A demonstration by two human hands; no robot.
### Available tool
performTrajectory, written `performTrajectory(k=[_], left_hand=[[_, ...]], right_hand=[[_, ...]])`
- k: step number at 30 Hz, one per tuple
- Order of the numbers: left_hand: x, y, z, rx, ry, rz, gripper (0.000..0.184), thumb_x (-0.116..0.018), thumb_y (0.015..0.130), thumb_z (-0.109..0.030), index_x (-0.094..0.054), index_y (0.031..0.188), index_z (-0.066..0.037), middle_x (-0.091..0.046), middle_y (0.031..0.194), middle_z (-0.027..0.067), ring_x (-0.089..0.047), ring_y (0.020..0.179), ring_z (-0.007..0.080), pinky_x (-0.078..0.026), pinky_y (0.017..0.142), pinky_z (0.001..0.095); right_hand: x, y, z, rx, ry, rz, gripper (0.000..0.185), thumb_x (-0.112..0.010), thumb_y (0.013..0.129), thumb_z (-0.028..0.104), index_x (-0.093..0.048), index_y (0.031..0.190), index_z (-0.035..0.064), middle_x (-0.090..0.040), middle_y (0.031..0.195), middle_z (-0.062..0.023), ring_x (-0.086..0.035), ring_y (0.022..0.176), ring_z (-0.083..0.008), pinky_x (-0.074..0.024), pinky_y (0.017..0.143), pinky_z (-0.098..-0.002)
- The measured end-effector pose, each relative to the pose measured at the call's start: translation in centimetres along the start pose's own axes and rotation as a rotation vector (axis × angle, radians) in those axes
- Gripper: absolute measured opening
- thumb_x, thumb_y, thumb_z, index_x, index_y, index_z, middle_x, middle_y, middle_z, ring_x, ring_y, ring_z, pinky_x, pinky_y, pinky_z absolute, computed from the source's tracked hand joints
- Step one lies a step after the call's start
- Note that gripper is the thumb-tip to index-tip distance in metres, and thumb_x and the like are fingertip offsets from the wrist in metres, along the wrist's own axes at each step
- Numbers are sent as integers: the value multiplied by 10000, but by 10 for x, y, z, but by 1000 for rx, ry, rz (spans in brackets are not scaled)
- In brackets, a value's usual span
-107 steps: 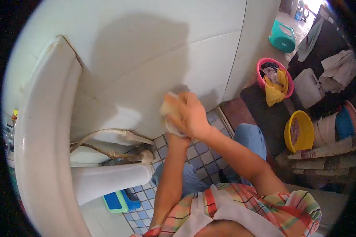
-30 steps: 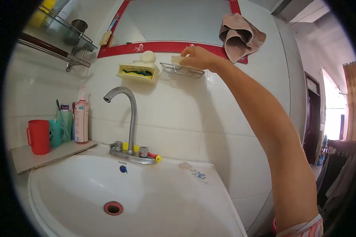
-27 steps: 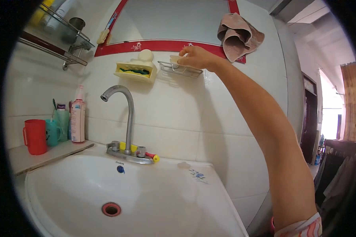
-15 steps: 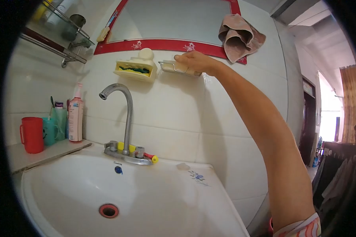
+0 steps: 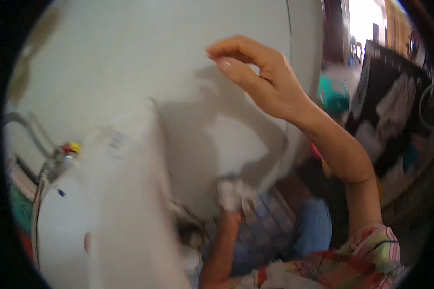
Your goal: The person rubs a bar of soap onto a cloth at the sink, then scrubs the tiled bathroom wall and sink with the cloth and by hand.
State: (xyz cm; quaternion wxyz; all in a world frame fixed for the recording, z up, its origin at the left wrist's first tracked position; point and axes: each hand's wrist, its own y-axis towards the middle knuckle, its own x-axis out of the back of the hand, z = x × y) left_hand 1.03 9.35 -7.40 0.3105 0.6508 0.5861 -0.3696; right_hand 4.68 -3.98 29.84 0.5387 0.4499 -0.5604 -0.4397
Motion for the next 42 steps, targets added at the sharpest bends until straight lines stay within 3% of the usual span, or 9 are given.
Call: performTrajectory(k=[1,4,9,14,22,28,34,37,42], left_hand=[[-24,-5,3,-12,-205,249,393,-399,873,-450,-508,972,-86,-541,904,81,-538,845,259,-476,719,425],[-77,-27,2,87,-9,-109,424,-450,858,-407,-486,1105,-65,-533,1062,106,-510,996,275,-430,860,441],[-107,-20,24,61,-143,8,405,-464,864,-354,-472,1159,-76,-509,1149,103,-498,1041,271,-426,887,423],[-119,14,40,-3,-108,66,410,-456,866,-360,-458,1174,-91,-490,1177,102,-482,1066,273,-413,906,418],[-141,55,64,-241,554,292,451,-483,877,-299,-389,1260,-79,-461,1235,87,-448,1132,225,-348,974,340],[-136,75,71,8,625,135,492,-479,878,-340,-371,1278,-74,-443,1259,93,-433,1148,231,-321,992,354],[-129,73,67,307,443,136,527,-475,873,-384,-376,1272,-53,-460,1241,106,-448,1135,233,-348,963,371],[-105,72,51,255,653,167,528,-458,877,-404,-399,1245,-30,-497,1189,115,-479,1093,223,-392,909,365],[-95,62,28,29,672,-63,447,-462,871,-400,-505,1148,-51,-558,1090,96,-543,993,210,-420,877,345]], right_hand=[[13,-52,-20,-302,88,90,330,-502,874,322,-580,972,17,-545,748,0,-490,666,-101,-425,629,-249],[50,-184,-24,-1199,266,338,419,-498,883,321,-510,1145,-5,-579,1001,-54,-524,919,-130,-432,791,-279],[63,-292,10,-1642,787,249,590,-423,896,424,-260,1337,68,-452,1216,-115,-508,1019,-214,-459,806,-361],[64,-332,10,-1795,1445,-109,482,-479,886,335,-389,1225,4,-518,1165,-120,-534,1021,-252,-455,848,-423],[68,-324,11,-1566,1330,-530,338,-511,869,165,-444,1183,60,-554,1108,-75,-571,970,-233,-474,844,-385],[74,-323,4,-1330,1657,-742,341,-526,838,109,-460,1171,76,-540,1127,-69,-553,993,-216,-467,856,-364],[99,-247,-30,-1099,1016,-835,304,-550,792,74,-507,1090,31,-584,1008,-76,-567,943,-213,-470,830,-359],[112,-194,-64,-971,-31,-537,257,-591,777,151,-564,994,17,-590,957,-85,-560,829,-213,-449,768,-321],[92,-179,-158,-346,-522,-441,207,-601,757,204,-583,894,50,-545,906,-141,-536,805,-275,-447,705,-341]])
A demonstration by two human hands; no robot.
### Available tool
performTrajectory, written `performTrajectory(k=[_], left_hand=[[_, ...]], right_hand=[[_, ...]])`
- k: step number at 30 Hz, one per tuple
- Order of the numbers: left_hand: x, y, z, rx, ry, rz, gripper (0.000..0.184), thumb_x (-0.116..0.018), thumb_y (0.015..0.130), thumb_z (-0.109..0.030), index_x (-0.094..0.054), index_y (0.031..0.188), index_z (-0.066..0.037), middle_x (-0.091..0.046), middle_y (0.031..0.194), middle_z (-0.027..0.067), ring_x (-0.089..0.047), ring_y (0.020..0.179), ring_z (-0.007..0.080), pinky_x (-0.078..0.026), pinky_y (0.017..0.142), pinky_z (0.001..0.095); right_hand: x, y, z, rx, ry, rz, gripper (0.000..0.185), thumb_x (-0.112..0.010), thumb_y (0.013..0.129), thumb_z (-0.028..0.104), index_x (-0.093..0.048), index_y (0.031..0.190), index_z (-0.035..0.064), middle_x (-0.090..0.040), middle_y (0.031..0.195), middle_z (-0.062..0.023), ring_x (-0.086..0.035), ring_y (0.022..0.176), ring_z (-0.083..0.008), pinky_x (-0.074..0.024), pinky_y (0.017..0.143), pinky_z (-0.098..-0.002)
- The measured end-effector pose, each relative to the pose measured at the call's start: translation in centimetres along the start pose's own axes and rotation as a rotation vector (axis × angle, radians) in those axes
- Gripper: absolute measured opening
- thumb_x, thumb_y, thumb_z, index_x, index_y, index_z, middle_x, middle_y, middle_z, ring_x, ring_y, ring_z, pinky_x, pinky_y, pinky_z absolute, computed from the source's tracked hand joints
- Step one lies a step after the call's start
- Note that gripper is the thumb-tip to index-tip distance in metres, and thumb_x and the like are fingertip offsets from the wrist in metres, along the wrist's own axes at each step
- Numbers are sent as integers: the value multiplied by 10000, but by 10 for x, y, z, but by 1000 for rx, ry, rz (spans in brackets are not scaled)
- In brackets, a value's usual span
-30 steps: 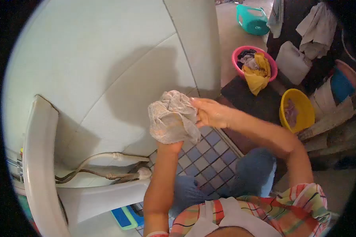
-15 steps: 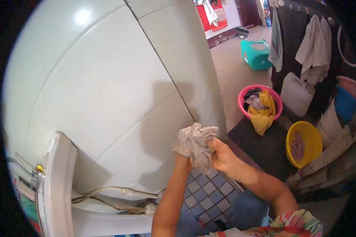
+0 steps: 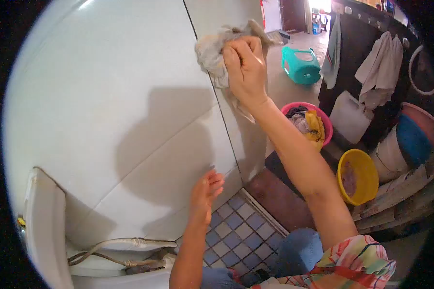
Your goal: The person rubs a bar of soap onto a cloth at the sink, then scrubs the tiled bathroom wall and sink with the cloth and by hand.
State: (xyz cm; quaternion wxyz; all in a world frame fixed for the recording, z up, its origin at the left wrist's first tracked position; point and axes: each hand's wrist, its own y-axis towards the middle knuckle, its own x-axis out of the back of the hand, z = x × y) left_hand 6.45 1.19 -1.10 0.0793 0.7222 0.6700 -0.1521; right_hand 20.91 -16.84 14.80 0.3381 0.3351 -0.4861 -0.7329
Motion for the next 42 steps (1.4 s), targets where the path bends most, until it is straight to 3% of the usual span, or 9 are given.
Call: performTrajectory(k=[9,11,22,25,27,29,32,34,42], left_hand=[[11,-9,-45,-949,859,-339,240,-515,782,-54,-546,1016,-5,-572,974,118,-543,884,226,-430,816,339],[12,-7,-52,-1049,979,-370,227,-511,782,-58,-546,1001,-10,-565,963,128,-531,908,244,-426,815,345],[12,12,-126,-1472,1228,-340,254,-520,790,-103,-554,1016,6,-523,1050,157,-489,984,303,-407,861,412],[12,9,-151,-1579,1334,-360,254,-494,826,-136,-542,1034,2,-520,1075,163,-476,1027,314,-387,899,431],[12,9,-165,-1654,1416,-371,252,-481,860,-165,-530,1049,-6,-518,1097,162,-469,1062,314,-372,931,440],[9,8,-178,-1695,1561,-428,249,-478,861,-159,-531,1050,-6,-525,1069,157,-465,1073,325,-368,936,462],[3,14,-195,-1671,1494,-451,234,-474,863,-154,-536,1034,-5,-522,1047,157,-461,1066,319,-380,917,463],[8,20,-207,-1677,1673,-516,236,-483,854,-160,-544,1024,-8,-514,1049,157,-450,1067,313,-380,912,454],[-5,22,-201,-1587,1749,-587,316,-474,838,-244,-536,1053,-21,-447,1161,151,-385,1083,305,-338,922,434]], right_hand=[[43,-200,-54,45,-350,309,524,-737,602,264,-483,1005,47,-528,1030,-185,-572,754,-359,-467,617,-406],[46,-196,-52,-205,-213,393,559,-753,585,271,-495,1028,48,-570,982,-162,-583,811,-327,-464,696,-400],[-20,13,-21,395,-169,-170,290,-635,614,175,-549,868,62,-513,840,-168,-521,775,-358,-442,593,-411],[18,-126,-55,209,-257,136,311,-630,608,183,-566,866,21,-431,1202,-294,-466,1067,-450,-453,802,-447],[41,-253,-97,-880,320,305,275,-624,595,156,-583,825,12,-431,1159,-345,-499,979,-498,-460,776,-464],[57,-240,-79,-118,-270,416,284,-618,574,127,-586,832,15,-481,1113,-315,-536,912,-465,-469,746,-462],[31,-164,-55,40,-210,229,293,-609,703,218,-568,942,53,-560,1006,-197,-562,890,-390,-447,791,-475],[3,-73,-32,246,-173,17,337,-619,532,114,-597,862,47,-534,1079,-251,-561,756,-364,-473,649,-449],[-46,78,22,187,153,-137,390,-697,610,174,-578,969,78,-564,931,-104,-554,810,-327,-437,698,-399]])
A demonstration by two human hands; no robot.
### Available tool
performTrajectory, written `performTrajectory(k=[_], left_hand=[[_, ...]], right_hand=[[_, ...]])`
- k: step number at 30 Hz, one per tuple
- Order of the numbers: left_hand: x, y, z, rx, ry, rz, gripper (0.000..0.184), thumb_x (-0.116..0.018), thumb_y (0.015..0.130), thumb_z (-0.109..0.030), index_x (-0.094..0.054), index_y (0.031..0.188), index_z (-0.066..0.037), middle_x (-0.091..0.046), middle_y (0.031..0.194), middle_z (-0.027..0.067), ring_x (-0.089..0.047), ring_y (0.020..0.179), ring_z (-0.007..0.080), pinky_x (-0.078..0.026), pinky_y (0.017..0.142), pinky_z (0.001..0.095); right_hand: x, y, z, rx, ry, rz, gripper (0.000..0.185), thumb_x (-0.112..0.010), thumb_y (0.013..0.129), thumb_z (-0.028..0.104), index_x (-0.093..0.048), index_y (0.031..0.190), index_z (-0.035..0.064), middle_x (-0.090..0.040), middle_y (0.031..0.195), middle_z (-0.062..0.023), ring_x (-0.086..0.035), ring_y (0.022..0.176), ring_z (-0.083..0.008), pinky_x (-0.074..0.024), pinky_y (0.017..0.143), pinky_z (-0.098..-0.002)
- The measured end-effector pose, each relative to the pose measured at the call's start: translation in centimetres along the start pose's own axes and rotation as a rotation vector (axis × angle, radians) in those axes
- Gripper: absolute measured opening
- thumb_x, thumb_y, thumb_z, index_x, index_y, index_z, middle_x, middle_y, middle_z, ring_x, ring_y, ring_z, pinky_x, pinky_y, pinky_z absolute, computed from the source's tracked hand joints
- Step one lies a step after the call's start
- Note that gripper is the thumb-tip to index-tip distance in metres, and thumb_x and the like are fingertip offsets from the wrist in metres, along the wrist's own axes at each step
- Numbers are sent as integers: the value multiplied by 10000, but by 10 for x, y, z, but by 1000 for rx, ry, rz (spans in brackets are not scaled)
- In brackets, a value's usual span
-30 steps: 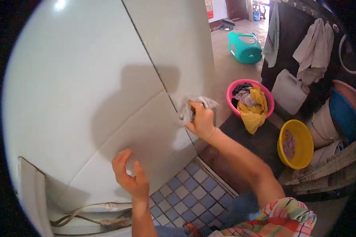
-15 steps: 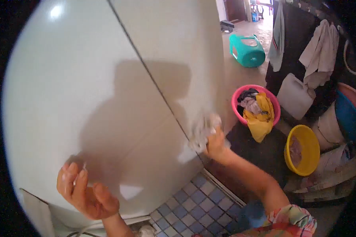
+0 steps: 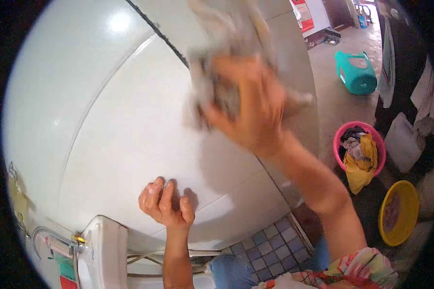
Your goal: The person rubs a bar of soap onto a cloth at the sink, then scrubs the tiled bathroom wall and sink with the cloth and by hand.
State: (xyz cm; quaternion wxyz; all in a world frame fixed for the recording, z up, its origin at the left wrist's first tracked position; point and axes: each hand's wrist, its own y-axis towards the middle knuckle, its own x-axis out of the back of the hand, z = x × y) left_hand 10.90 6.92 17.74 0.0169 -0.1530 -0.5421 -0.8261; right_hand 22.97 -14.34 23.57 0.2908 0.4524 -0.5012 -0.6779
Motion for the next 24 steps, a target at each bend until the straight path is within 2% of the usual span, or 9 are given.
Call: performTrajectory(k=[4,6,9,11,13,15,17,21,24], left_hand=[[-8,4,-5,12,27,-30,324,-477,821,-237,-524,1071,-36,-453,1158,126,-377,1062,292,-334,902,417],[-12,4,-6,17,30,-92,311,-496,794,-213,-539,1053,-47,-475,1133,106,-377,1036,279,-351,869,401],[-12,5,-7,-3,38,-126,325,-492,802,-247,-536,1053,-46,-474,1131,106,-374,1032,278,-337,865,402],[-10,3,-6,17,40,-68,335,-492,809,-278,-538,1046,-47,-472,1132,105,-377,1025,280,-334,858,400],[-11,2,-6,18,36,-84,343,-482,821,-307,-540,1046,-56,-486,1122,100,-386,1024,279,-317,866,405],[-10,5,-10,30,43,-49,351,-454,835,-330,-543,1048,-66,-508,1102,91,-399,1029,273,-298,879,416],[-10,4,-9,51,-3,-66,365,-427,847,-348,-538,1061,-74,-523,1105,88,-409,1039,263,-277,894,422],[-10,2,-6,42,-44,-71,374,-410,856,-355,-531,1064,-70,-522,1135,98,-413,1048,264,-277,899,422],[-11,0,-6,51,-50,-70,376,-399,862,-360,-529,1064,-71,-525,1141,99,-413,1058,267,-276,908,425]], right_hand=[[51,-153,21,119,-260,323,317,-638,705,377,-617,960,189,-574,808,-35,-568,692,-230,-455,554,-379],[67,-206,17,-14,69,793,327,-644,699,288,-620,1003,172,-567,1040,-72,-551,939,-308,-419,792,-478],[68,-191,21,246,-210,614,296,-630,709,289,-617,985,185,-580,1008,-73,-553,944,-287,-449,765,-463],[48,-115,21,218,-78,492,325,-631,691,242,-607,1009,181,-584,1006,-87,-560,933,-293,-452,758,-459],[9,-52,17,286,-311,278,307,-637,675,253,-598,965,162,-582,912,-70,-569,864,-260,-463,723,-412],[-19,32,30,148,-176,298,247,-643,668,239,-579,888,147,-546,818,-56,-551,785,-233,-457,661,-377],[-43,75,33,231,-59,55,192,-649,660,203,-558,819,146,-503,741,-52,-524,683,-226,-431,581,-362],[-17,3,29,93,-15,196,268,-667,662,212,-583,900,122,-576,862,-58,-535,750,-282,-400,682,-431],[41,-114,30,182,-364,423,282,-638,699,295,-607,950,171,-599,989,-67,-534,925,-305,-399,799,-472]])
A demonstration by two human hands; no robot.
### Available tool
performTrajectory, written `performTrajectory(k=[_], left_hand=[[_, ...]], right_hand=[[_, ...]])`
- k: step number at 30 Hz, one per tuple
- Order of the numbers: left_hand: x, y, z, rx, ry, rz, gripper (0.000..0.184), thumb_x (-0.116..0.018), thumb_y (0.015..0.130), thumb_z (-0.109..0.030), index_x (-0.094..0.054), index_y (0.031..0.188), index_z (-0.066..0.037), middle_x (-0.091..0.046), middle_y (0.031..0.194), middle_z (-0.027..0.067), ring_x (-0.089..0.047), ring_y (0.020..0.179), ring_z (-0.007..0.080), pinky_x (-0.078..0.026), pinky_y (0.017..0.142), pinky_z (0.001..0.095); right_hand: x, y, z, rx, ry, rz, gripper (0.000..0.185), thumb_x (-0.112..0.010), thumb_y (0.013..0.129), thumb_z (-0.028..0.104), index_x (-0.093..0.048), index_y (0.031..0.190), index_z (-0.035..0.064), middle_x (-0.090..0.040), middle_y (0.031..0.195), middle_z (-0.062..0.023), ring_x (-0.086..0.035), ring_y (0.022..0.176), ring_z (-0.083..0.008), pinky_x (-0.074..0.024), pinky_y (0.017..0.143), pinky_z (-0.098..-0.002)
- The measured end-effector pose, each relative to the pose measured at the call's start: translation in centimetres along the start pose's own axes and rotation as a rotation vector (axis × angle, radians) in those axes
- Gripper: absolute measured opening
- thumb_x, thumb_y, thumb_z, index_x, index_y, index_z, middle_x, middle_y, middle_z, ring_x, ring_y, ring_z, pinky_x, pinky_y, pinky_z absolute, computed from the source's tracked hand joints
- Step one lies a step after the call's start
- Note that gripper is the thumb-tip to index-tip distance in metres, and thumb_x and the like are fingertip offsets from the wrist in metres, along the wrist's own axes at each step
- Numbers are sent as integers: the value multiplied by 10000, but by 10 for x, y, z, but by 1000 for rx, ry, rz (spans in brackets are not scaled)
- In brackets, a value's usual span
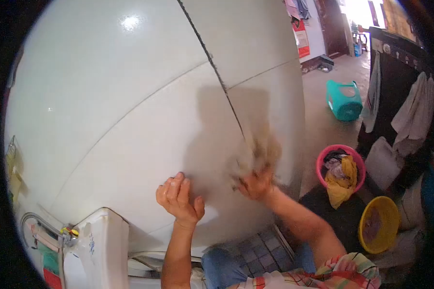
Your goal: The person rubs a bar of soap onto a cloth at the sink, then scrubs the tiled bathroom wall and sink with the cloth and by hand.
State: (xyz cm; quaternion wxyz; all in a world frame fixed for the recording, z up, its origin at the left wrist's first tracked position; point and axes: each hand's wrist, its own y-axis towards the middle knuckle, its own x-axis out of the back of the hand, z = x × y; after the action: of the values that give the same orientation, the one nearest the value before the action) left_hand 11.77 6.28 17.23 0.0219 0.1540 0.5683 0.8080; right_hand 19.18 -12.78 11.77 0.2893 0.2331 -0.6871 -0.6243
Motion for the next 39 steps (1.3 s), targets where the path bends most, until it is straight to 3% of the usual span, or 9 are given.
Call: performTrajectory(k=[5,8,9,11,15,23,26,34,39], left_hand=[[-1,0,-2,2,33,-39,381,-389,868,-363,-522,1075,-73,-533,1135,96,-421,1066,267,-275,921,424],[1,1,-1,-23,46,-2,378,-374,880,-314,-487,1123,-47,-509,1157,129,-439,1047,296,-302,907,457],[1,0,-1,-22,39,2,380,-370,882,-318,-488,1122,-48,-512,1152,128,-440,1050,295,-301,910,458],[2,-1,-1,-12,31,7,382,-366,883,-322,-489,1120,-49,-516,1147,127,-441,1054,294,-299,913,458],[3,0,-1,-12,8,8,393,-367,884,-342,-490,1121,-54,-525,1137,123,-445,1065,290,-291,929,453],[-2,0,-1,15,-1,10,416,-381,881,-366,-485,1125,-45,-508,1171,112,-414,1093,294,-270,958,447],[-2,1,-4,20,20,-2,409,-381,884,-355,-485,1127,-42,-502,1178,118,-399,1107,302,-268,962,445],[-2,0,-1,22,14,-6,390,-390,887,-319,-484,1132,-32,-500,1182,126,-395,1123,308,-282,970,437],[-1,-4,1,9,-7,-23,379,-395,886,-308,-482,1129,-30,-504,1175,128,-397,1119,308,-280,973,437]], right_hand=[[-49,-141,-2,-167,263,59,324,-569,730,281,-591,1011,121,-526,1126,-103,-445,1091,-332,-268,936,-544],[-9,9,-23,160,-210,29,291,-558,778,272,-597,1032,136,-564,1048,-93,-547,966,-281,-426,828,-486],[-38,14,-54,-271,171,187,328,-631,690,118,-547,1000,49,-541,991,-169,-542,885,-320,-435,771,-395],[3,172,-51,-21,260,-376,432,-632,691,78,-468,1086,24,-557,916,-130,-550,813,-267,-439,698,-375],[19,230,-65,-126,184,-385,358,-638,666,64,-531,1007,43,-577,860,-118,-554,777,-261,-438,697,-370],[13,-106,-20,-431,65,64,293,-553,615,112,-549,893,20,-560,832,-164,-527,715,-339,-399,666,-429],[14,-106,-19,-538,53,221,452,-655,566,145,-535,996,70,-580,956,-147,-564,820,-330,-427,732,-442],[8,169,-50,-34,100,-331,237,-564,715,98,-538,940,28,-573,810,-141,-533,724,-323,-414,634,-393],[2,22,-38,-161,-49,-202,202,-507,713,62,-510,896,-23,-534,762,-170,-516,660,-305,-398,586,-386]])
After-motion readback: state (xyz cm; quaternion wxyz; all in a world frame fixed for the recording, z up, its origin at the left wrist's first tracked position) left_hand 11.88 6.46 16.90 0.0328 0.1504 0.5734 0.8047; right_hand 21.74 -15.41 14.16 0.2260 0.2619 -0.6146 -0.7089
